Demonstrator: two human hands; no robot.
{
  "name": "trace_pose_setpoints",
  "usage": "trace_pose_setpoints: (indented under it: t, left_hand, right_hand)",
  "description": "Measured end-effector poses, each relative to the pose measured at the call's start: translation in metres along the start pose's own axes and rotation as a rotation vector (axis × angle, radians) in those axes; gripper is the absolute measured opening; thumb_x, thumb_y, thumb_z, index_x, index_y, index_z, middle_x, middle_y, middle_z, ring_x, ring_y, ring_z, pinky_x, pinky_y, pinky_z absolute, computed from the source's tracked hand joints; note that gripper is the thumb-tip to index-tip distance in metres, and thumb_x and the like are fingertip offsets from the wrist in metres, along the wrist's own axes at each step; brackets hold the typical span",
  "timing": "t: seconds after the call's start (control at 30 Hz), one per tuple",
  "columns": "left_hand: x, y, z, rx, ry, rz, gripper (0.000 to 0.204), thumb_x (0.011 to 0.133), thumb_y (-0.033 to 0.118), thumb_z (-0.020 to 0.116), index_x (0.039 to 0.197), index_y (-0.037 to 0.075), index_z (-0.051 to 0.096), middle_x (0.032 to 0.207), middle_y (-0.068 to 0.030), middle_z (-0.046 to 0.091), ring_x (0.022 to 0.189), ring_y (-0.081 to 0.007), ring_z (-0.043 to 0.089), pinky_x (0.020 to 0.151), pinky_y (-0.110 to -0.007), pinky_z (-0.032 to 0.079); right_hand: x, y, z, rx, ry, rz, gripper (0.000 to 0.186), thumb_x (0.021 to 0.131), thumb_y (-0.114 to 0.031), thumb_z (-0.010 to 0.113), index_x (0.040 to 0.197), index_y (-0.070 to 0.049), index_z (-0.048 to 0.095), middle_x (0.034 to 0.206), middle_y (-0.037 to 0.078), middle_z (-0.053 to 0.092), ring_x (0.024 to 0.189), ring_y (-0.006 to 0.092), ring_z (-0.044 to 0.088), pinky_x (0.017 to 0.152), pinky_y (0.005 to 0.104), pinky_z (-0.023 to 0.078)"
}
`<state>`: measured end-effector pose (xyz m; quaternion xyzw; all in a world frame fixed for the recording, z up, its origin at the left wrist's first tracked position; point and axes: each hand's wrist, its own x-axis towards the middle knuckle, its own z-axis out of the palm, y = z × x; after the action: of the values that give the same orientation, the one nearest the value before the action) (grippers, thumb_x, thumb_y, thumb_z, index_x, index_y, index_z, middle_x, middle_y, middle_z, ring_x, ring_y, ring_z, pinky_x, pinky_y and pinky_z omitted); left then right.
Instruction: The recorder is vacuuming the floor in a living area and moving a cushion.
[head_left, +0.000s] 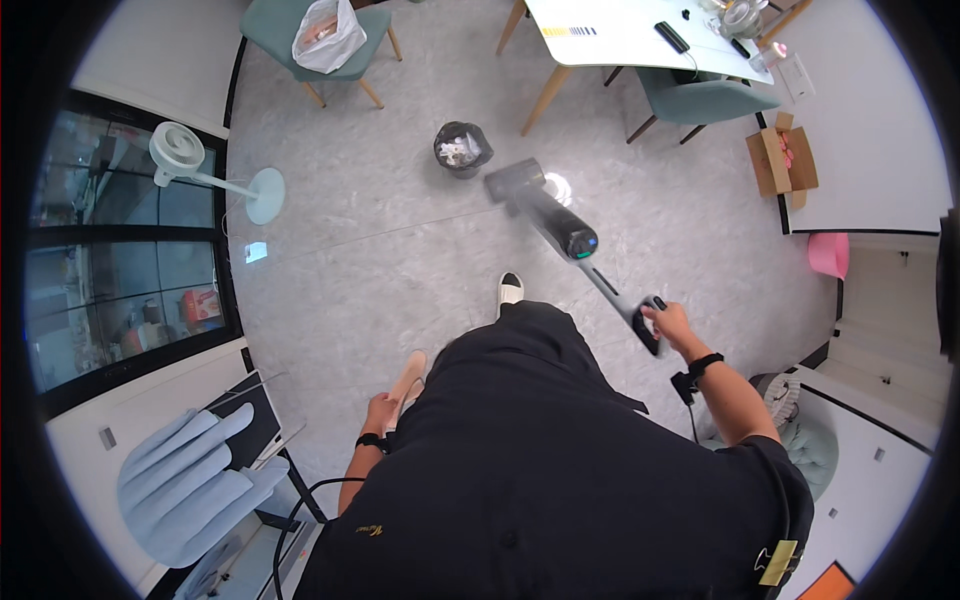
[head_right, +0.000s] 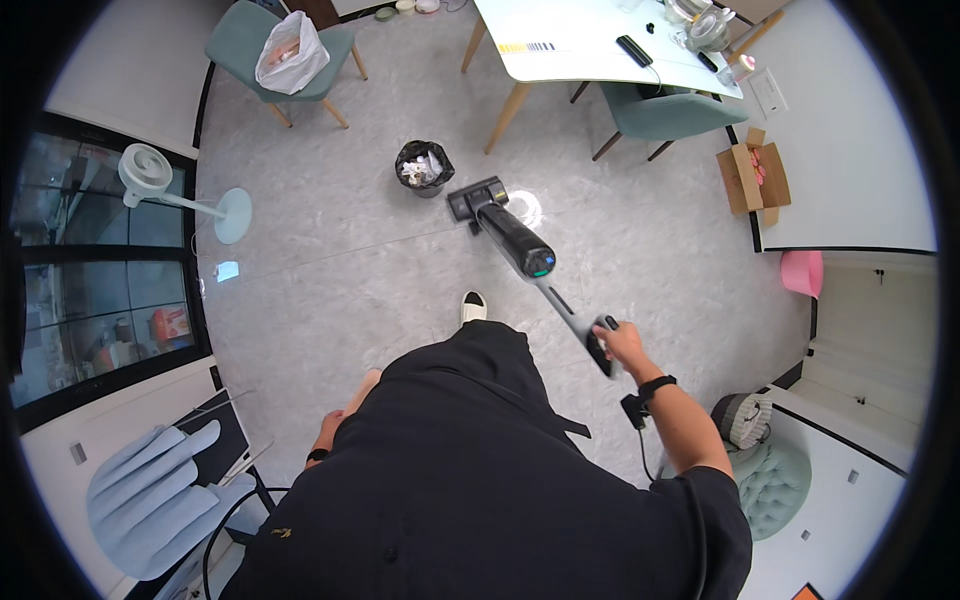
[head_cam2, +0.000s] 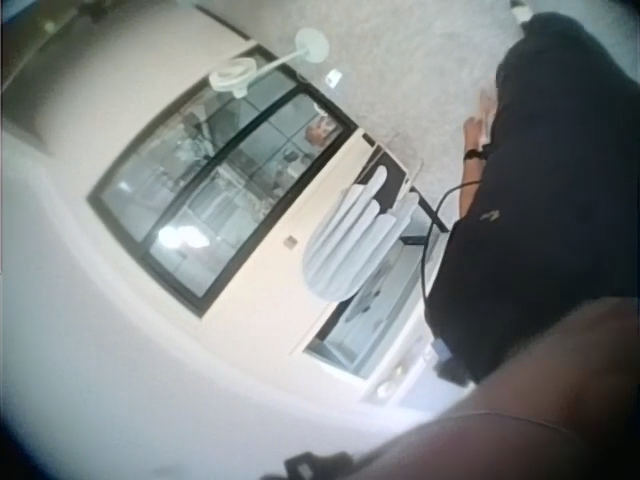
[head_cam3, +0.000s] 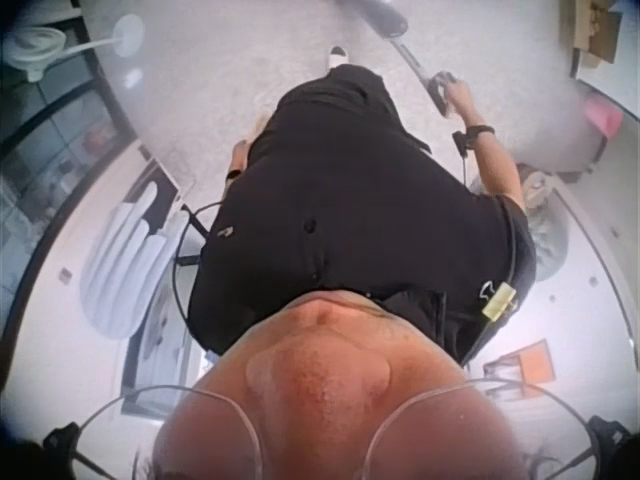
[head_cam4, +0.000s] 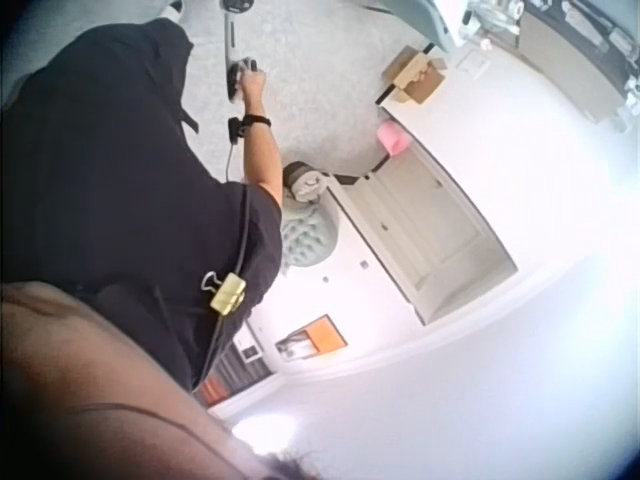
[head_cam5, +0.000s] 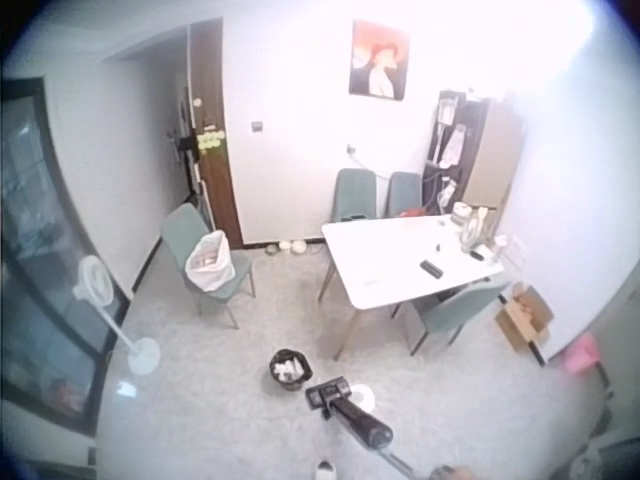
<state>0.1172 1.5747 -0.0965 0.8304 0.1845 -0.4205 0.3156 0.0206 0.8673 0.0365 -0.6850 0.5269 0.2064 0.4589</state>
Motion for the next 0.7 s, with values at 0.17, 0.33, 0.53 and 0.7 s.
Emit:
trace_pose_setpoints:
  t: [0.17, 0.33, 0.53, 0.7]
  left_hand:
    - [0.001, 0.061, -0.039, 0.018, 0.031, 0.02, 0.019, 0.08, 0.013, 0.062, 0.089, -0.003, 0.065, 0.071, -0.0074, 0.063, 0.065, -0.0172, 0.059, 0.057, -0.034, 0.046]
    - [0.058, 0.066, -0.076, 0.012, -0.006, 0.017, 0.023, 0.08, 0.013, 0.062, 0.096, -0.003, 0.065, 0.078, -0.0089, 0.065, 0.07, -0.0175, 0.06, 0.062, -0.033, 0.047]
    - [0.157, 0.136, -0.148, 0.349, -0.309, 0.206, 0.029, 0.081, 0.013, 0.061, 0.104, -0.005, 0.064, 0.087, -0.0123, 0.068, 0.076, -0.0199, 0.063, 0.067, -0.032, 0.049]
    - [0.283, 0.208, -0.243, 0.495, -0.286, 0.286, 0.03, 0.082, 0.014, 0.063, 0.106, -0.004, 0.064, 0.088, -0.0131, 0.069, 0.077, -0.0205, 0.064, 0.068, -0.033, 0.05]
  right_hand:
    - [0.006, -0.053, 0.064, 0.496, -0.066, 0.156, 0.034, 0.085, -0.024, 0.071, 0.067, -0.009, 0.047, 0.054, 0.002, 0.044, 0.044, 0.0181, 0.046, 0.045, 0.0364, 0.042]
    - [0.008, -0.082, 0.13, 0.549, -0.034, 0.172, 0.031, 0.085, -0.024, 0.071, 0.068, -0.006, 0.052, 0.054, 0.003, 0.048, 0.044, 0.0169, 0.048, 0.043, 0.0343, 0.041]
    - [0.009, -0.08, 0.18, 0.536, 0.166, 0.1, 0.032, 0.082, -0.026, 0.075, 0.069, -0.004, 0.054, 0.054, 0.003, 0.052, 0.042, 0.0135, 0.049, 0.04, 0.0308, 0.041]
    - [-0.047, -0.114, 0.238, 0.559, 0.247, 0.194, 0.032, 0.082, -0.028, 0.074, 0.072, -0.004, 0.055, 0.055, 0.003, 0.053, 0.045, 0.0139, 0.051, 0.043, 0.0308, 0.041]
